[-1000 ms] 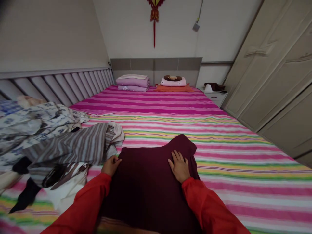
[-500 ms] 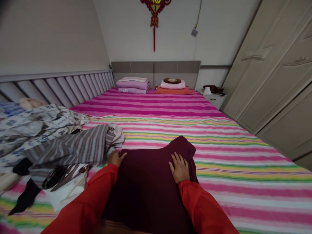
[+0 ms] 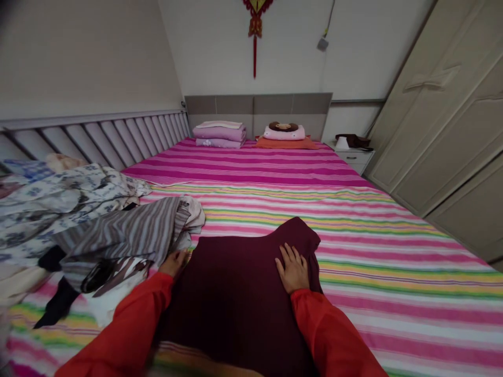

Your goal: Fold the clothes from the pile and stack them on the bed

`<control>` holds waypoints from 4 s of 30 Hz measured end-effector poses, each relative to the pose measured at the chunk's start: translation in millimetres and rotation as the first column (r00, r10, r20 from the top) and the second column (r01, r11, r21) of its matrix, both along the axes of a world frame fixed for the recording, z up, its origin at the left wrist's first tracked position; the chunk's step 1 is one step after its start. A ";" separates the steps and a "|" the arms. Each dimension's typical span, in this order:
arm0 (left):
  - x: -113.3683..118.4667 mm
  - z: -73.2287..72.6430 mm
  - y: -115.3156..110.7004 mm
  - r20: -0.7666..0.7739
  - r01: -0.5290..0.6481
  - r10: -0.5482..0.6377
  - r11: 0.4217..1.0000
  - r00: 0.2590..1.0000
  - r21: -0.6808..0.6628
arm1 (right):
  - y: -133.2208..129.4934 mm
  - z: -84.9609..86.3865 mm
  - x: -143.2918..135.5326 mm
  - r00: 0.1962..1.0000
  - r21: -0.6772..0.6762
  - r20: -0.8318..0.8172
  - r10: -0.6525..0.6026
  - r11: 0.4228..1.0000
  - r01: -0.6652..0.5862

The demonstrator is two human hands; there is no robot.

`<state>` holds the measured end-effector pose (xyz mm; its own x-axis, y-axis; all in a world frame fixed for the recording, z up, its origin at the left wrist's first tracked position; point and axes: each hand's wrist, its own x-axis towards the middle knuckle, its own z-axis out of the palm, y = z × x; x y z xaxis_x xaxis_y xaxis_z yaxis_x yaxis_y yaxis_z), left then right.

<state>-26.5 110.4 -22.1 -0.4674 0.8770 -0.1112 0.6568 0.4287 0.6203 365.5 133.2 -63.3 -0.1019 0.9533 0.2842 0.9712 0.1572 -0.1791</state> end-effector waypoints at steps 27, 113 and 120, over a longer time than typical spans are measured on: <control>210.7 -4.5 -9.5 -0.252 0.719 -0.704 0.694 0.664 -0.043 | 3.7 -5.7 3.9 1.000 0.010 0.004 0.013 1.000 -0.013; 117.2 -12.8 -32.6 -0.493 0.208 -0.188 0.978 0.850 -0.013 | -204.6 -7.1 90.9 0.328 -0.305 -0.822 -0.466 0.846 0.438; 116.0 -12.9 -31.7 -0.485 0.196 -0.195 0.979 0.852 -0.050 | -222.1 3.8 102.2 0.302 -0.514 -0.785 -0.541 0.840 0.171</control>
<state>89.5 78.7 -34.9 -0.2806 0.9560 0.0855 0.9446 0.2593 0.2010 467.7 -88.9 -59.5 0.3984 0.8625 -0.3120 0.1520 -0.3975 -0.9049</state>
